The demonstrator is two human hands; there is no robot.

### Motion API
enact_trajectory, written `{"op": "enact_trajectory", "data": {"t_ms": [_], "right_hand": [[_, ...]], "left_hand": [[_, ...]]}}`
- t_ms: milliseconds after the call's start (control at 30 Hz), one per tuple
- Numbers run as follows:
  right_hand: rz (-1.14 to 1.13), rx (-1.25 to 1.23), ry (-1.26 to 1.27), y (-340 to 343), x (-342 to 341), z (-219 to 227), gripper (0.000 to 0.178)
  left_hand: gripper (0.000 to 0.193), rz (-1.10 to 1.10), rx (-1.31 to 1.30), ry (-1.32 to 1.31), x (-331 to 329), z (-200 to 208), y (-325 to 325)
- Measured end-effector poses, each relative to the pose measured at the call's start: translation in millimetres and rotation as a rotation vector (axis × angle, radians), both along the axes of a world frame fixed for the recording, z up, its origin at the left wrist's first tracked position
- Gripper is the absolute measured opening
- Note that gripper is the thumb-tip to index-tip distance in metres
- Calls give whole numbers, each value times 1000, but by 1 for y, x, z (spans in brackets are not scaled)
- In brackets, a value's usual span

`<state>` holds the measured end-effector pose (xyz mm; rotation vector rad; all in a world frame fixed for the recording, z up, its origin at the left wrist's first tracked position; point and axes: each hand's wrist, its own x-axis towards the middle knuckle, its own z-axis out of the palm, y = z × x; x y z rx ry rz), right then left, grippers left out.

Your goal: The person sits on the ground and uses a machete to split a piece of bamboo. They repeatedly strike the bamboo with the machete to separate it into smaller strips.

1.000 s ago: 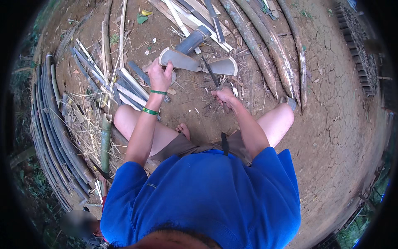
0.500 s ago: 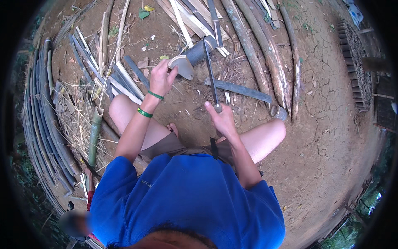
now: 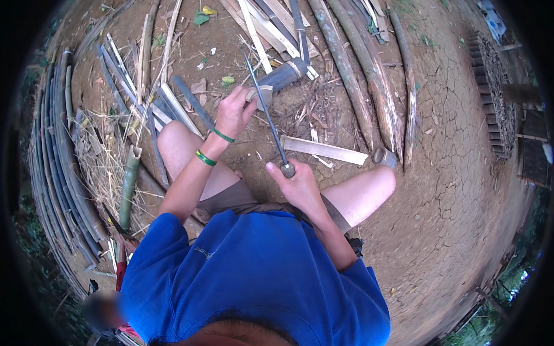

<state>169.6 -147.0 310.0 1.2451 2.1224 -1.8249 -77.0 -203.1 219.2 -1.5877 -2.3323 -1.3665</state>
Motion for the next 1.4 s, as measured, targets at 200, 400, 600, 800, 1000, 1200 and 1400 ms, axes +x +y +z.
{"op": "enact_trajectory", "data": {"t_ms": [200,400,600,800,1000,1200,1400], "right_hand": [[-2,61,-11,-1,-2,-4,46],[0,24,-55,5,-6,-17,38],[18,20,-99,10,-5,-19,39],[11,51,-103,8,-7,-15,39],[57,89,-110,8,-7,-3,37],[29,143,-85,15,-17,-5,32],[-1,128,-105,15,-8,-9,32]], "left_hand": [[24,-5,11,-37,2,8,1],[28,3,5,-24,-2,4,-3],[41,40,109,-140,-26,43,-17],[59,-179,488,633,-72,231,74],[61,-352,43,760,-44,108,113],[71,-348,201,686,-44,169,120],[58,-467,178,610,-36,205,135]]}}
